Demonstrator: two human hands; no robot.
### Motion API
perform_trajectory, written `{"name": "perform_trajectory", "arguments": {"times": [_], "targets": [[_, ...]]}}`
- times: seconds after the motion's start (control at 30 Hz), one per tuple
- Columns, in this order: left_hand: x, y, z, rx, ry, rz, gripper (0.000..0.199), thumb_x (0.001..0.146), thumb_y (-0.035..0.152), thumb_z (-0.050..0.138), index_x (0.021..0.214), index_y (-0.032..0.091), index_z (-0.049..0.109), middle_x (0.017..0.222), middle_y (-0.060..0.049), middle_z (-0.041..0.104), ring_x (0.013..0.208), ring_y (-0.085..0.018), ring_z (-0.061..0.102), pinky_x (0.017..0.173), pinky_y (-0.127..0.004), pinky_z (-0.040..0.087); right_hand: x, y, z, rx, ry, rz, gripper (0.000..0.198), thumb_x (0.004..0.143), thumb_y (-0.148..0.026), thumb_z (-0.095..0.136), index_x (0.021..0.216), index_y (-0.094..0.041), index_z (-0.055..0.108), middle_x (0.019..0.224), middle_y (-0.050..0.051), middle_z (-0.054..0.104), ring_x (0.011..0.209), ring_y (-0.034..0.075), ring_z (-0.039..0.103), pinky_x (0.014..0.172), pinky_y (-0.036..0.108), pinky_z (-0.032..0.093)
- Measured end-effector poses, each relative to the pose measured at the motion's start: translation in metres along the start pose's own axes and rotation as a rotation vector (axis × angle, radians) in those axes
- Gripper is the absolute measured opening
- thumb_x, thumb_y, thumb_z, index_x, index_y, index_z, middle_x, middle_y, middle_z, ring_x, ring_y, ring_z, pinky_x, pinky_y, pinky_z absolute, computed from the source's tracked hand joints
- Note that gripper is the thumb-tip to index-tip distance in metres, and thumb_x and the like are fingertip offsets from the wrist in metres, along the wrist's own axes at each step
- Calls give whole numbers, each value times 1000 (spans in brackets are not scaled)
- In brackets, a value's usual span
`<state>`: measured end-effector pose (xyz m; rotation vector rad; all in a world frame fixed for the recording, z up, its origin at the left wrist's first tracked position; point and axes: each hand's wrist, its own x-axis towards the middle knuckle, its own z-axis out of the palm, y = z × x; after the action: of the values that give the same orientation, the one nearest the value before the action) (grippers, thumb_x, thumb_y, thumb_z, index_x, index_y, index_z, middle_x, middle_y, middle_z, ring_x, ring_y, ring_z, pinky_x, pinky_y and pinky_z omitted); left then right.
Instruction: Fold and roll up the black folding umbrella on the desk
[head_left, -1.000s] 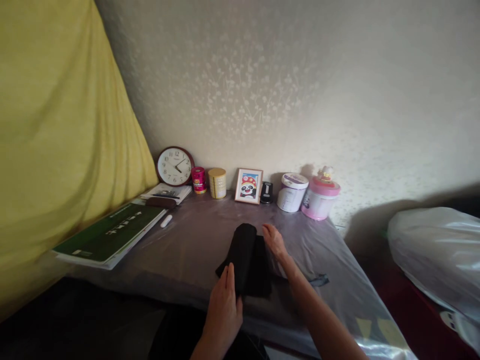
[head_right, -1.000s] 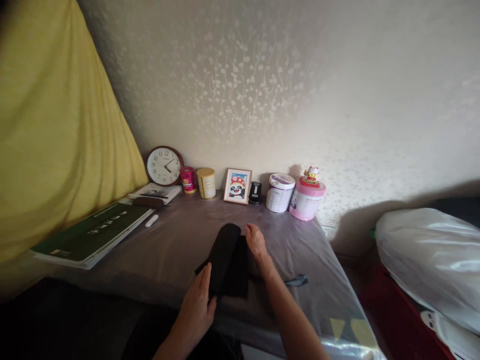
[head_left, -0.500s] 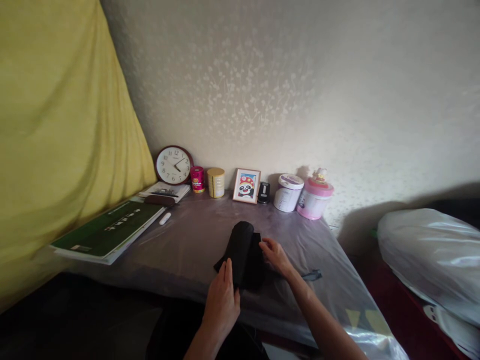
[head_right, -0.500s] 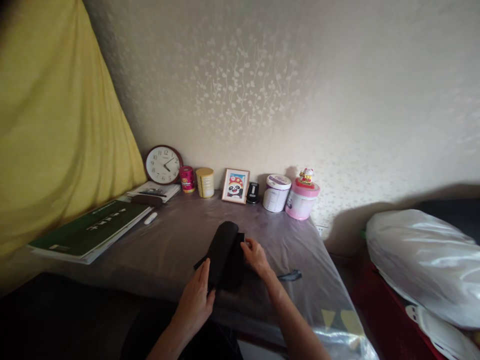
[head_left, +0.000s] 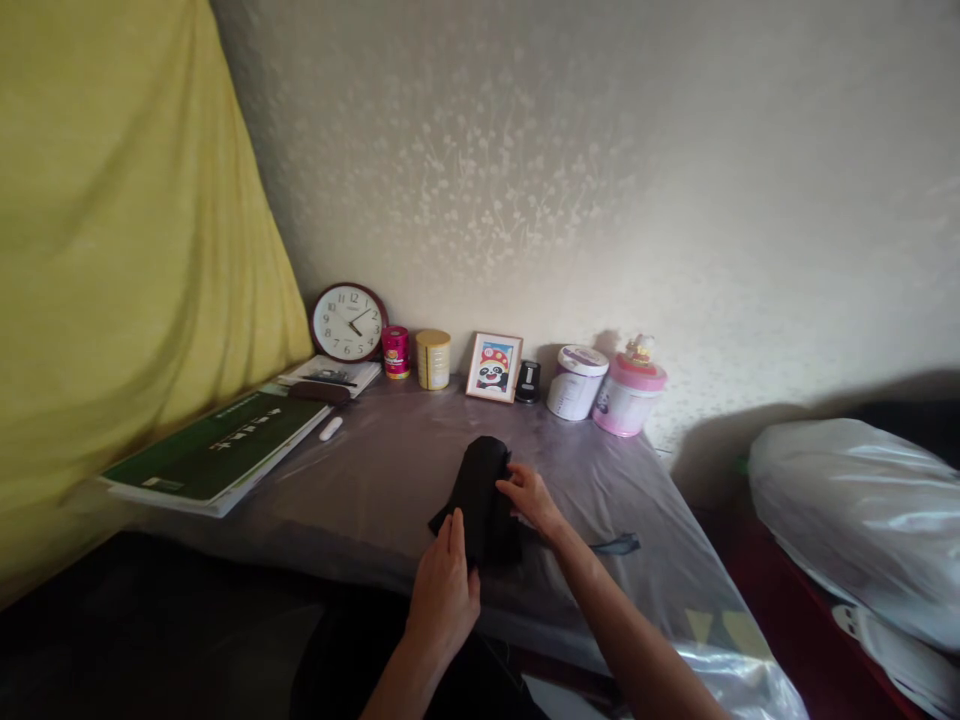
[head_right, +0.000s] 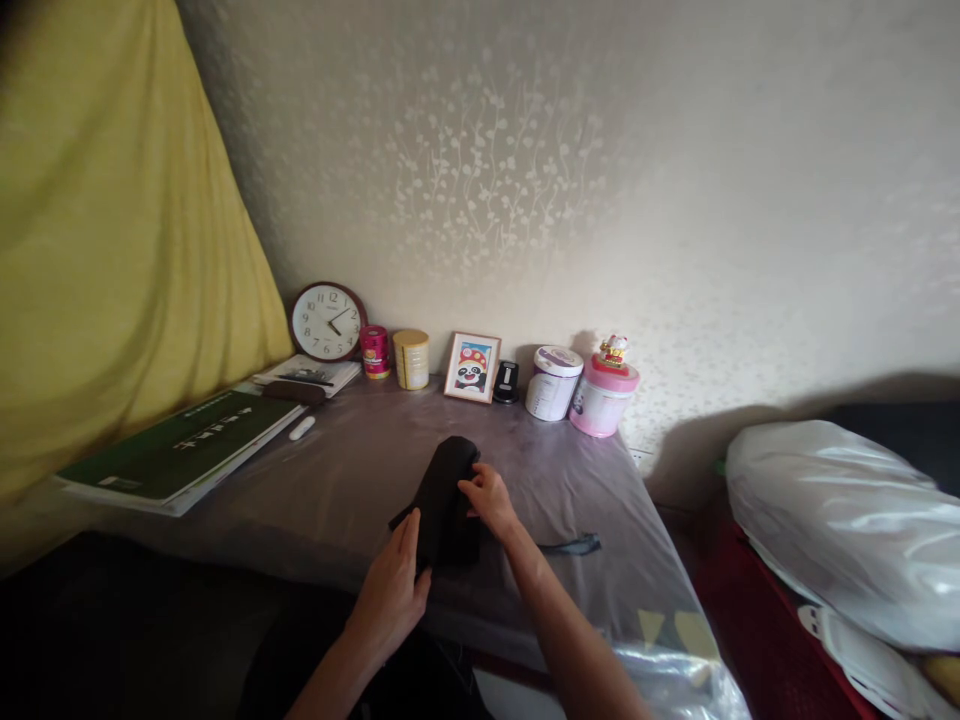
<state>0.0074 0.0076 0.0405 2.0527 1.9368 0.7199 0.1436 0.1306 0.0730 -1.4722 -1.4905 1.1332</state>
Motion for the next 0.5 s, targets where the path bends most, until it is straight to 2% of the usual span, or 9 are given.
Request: {"name": "perform_trajectory", "arguments": {"times": [0.33,0.5], "targets": [[1,-1,-1,-1,-3,-28,68,75,12,39,138,3,16,139,-20,36,128,-24,38,103,-35,35,-3,-5,14,80,-66,15,29,75,-19,55,104,-17,58,64,-3,59,52,9,59,45,21,53],[1,1,-3,40,-39,-24,68,75,10,39,138,0,15,141,-21,33,129,-25,36,104,-36,34,0,2,15,49,-17,8,30,77,-20,49,105,-16,57,69,-1,61,54,11,61,49,27,54]]}}
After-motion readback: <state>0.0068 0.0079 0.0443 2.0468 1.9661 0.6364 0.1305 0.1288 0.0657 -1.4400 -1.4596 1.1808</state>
